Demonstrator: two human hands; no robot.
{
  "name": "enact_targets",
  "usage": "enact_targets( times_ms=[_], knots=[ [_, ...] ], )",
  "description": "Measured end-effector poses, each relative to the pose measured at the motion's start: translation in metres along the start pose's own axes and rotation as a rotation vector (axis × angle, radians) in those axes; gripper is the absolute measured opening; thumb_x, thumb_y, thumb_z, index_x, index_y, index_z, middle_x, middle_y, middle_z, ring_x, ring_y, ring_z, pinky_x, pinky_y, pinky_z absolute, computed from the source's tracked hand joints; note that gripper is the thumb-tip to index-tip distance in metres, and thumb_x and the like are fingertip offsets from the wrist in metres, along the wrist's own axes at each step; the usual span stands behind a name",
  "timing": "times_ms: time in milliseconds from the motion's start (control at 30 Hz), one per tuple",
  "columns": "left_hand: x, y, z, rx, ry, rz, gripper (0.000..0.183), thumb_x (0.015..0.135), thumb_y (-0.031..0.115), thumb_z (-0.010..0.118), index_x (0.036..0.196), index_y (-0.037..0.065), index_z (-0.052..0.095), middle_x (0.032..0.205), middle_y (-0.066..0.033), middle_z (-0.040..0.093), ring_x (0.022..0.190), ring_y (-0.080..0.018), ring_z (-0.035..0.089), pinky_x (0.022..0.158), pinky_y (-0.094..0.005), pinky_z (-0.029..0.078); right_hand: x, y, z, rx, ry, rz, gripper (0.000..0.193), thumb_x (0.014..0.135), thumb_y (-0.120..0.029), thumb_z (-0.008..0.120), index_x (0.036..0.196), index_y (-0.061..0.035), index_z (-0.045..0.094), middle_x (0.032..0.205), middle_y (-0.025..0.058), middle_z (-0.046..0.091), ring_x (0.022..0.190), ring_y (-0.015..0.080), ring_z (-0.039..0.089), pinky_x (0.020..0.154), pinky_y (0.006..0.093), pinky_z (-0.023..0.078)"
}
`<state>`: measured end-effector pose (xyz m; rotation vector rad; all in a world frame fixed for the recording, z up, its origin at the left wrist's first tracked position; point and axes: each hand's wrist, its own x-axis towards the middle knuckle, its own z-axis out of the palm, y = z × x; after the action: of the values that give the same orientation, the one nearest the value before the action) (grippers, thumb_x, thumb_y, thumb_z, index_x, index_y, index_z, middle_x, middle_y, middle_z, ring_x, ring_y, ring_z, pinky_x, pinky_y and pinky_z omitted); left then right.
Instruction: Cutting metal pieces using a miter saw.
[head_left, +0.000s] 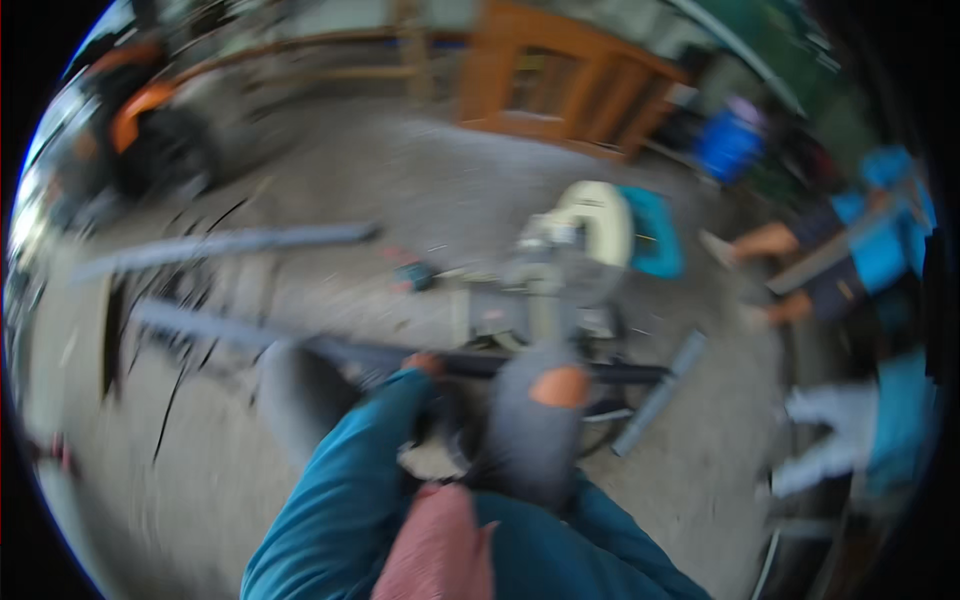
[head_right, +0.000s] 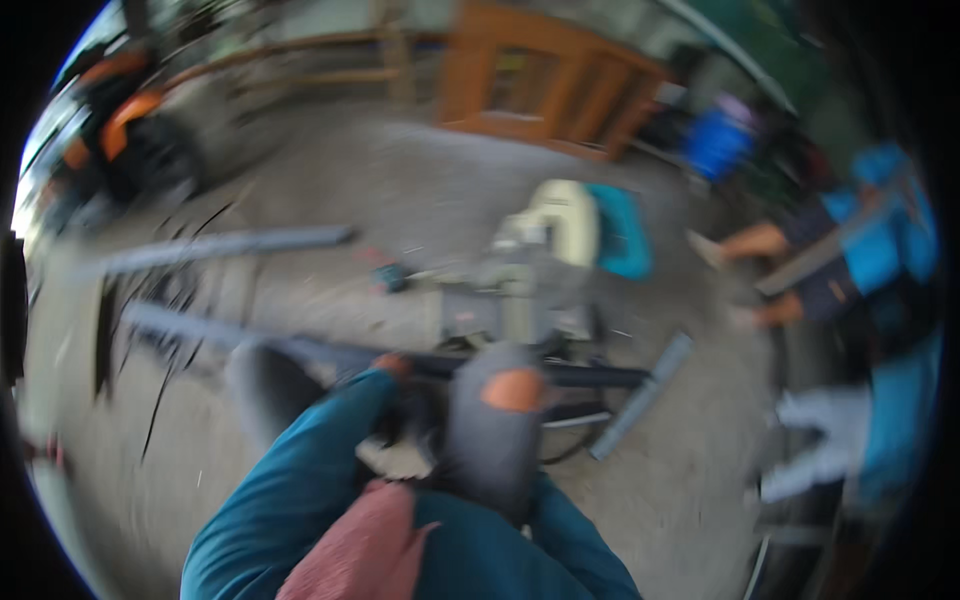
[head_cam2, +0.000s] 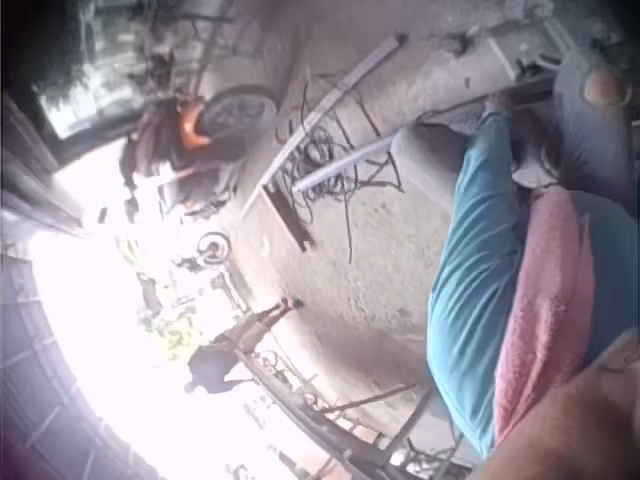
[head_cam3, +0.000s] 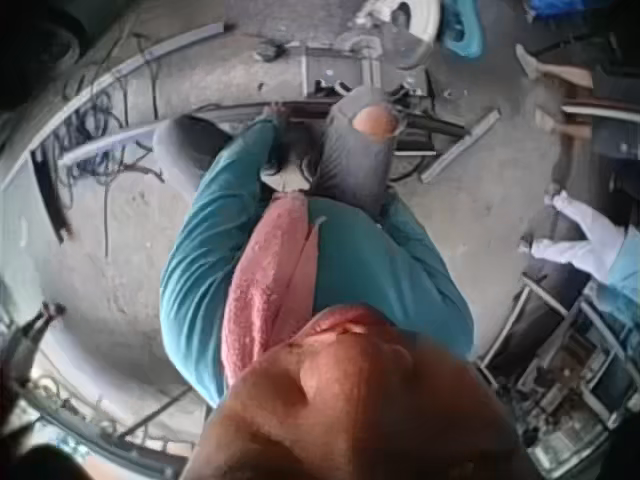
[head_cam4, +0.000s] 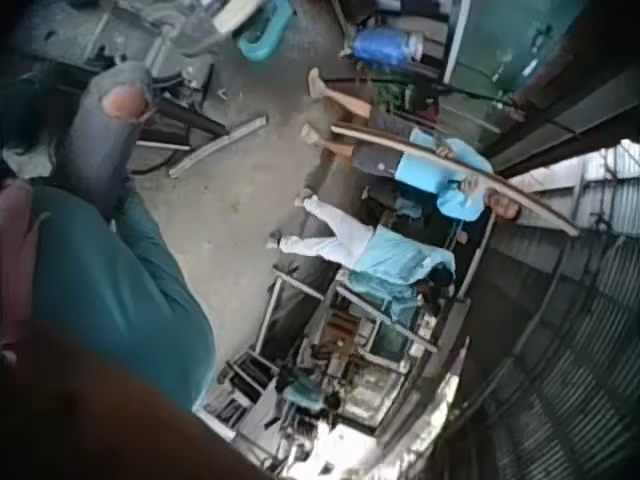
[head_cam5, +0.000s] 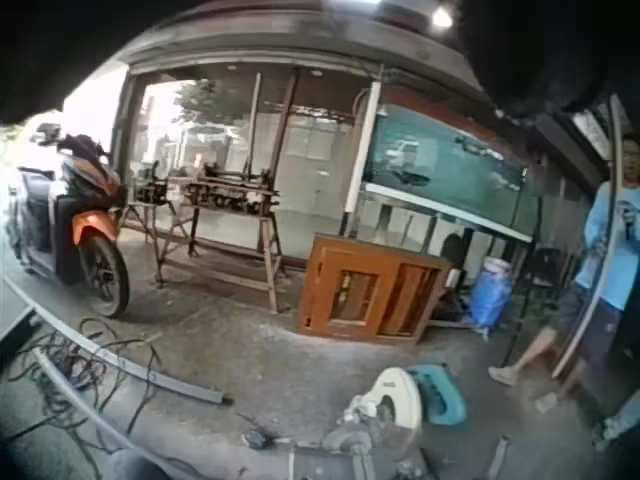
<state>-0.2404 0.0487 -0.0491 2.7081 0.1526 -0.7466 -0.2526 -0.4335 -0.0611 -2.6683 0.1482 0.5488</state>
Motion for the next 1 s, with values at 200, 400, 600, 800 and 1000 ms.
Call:
enact_targets(
  times_ms=[200, 400, 600, 800, 1000],
  knots=[
    [-0.012, 0.006, -0.030, 0.139, 0.093, -0.174, 0.089, 0.072, 0.054, 0.067, 0.141, 0.012, 0.030, 0.146, -0.0156, 0.030, 0.135, -0.0311, 0.027, 0.108, -0.0498, 0.023, 0.026, -0.038, -0.011, 0.028, -0.194, -0.015, 0.021, 0.082, -0.025, 0.057, 0.097, -0.0106, 0.062, 0.098, 0.0128, 0.056, 0.087, 0.0331, 0.056, 0.077, 0.0437, 0.048],
    [-0.014, 0.012, -0.030, 0.214, -0.010, -0.198, 0.080, 0.071, 0.051, 0.069, 0.133, 0.010, 0.041, 0.134, -0.0125, 0.045, 0.126, -0.0298, 0.041, 0.104, -0.0464, 0.031, 0.019, -0.054, -0.014, 0.085, -0.255, -0.028, 0.021, 0.083, -0.024, 0.057, 0.097, -0.0101, 0.062, 0.098, 0.0132, 0.057, 0.087, 0.0328, 0.057, 0.077, 0.0433, 0.048],
    [-0.020, 0.017, -0.050, 0.199, -0.049, -0.184, 0.060, 0.073, 0.040, 0.069, 0.122, 0.009, 0.052, 0.127, -0.0110, 0.052, 0.120, -0.0289, 0.048, 0.099, -0.0407, 0.039, 0.010, -0.061, -0.007, 0.095, -0.296, -0.035, 0.021, 0.084, -0.024, 0.057, 0.097, -0.0095, 0.062, 0.098, 0.0135, 0.058, 0.086, 0.0324, 0.058, 0.076, 0.0428, 0.048],
    [-0.031, 0.019, -0.045, 0.248, -0.042, -0.149, 0.063, 0.072, 0.042, 0.069, 0.123, 0.008, 0.051, 0.127, -0.0116, 0.050, 0.119, -0.0297, 0.049, 0.099, -0.0413, 0.040, 0.000, -0.063, 0.001, 0.096, -0.309, -0.037, 0.021, 0.084, -0.024, 0.056, 0.098, -0.0089, 0.062, 0.099, 0.0139, 0.059, 0.086, 0.0321, 0.058, 0.076, 0.0423, 0.049],
    [-0.043, 0.014, -0.042, 0.215, -0.026, -0.099, 0.074, 0.071, 0.046, 0.071, 0.127, 0.005, 0.046, 0.130, -0.0150, 0.047, 0.120, -0.0320, 0.048, 0.098, -0.0417, 0.041, -0.011, -0.067, 0.009, 0.088, -0.328, -0.045, 0.021, 0.085, -0.023, 0.056, 0.098, -0.0083, 0.062, 0.099, 0.0142, 0.060, 0.086, 0.0317, 0.059, 0.075, 0.0419, 0.049]
  ],
)
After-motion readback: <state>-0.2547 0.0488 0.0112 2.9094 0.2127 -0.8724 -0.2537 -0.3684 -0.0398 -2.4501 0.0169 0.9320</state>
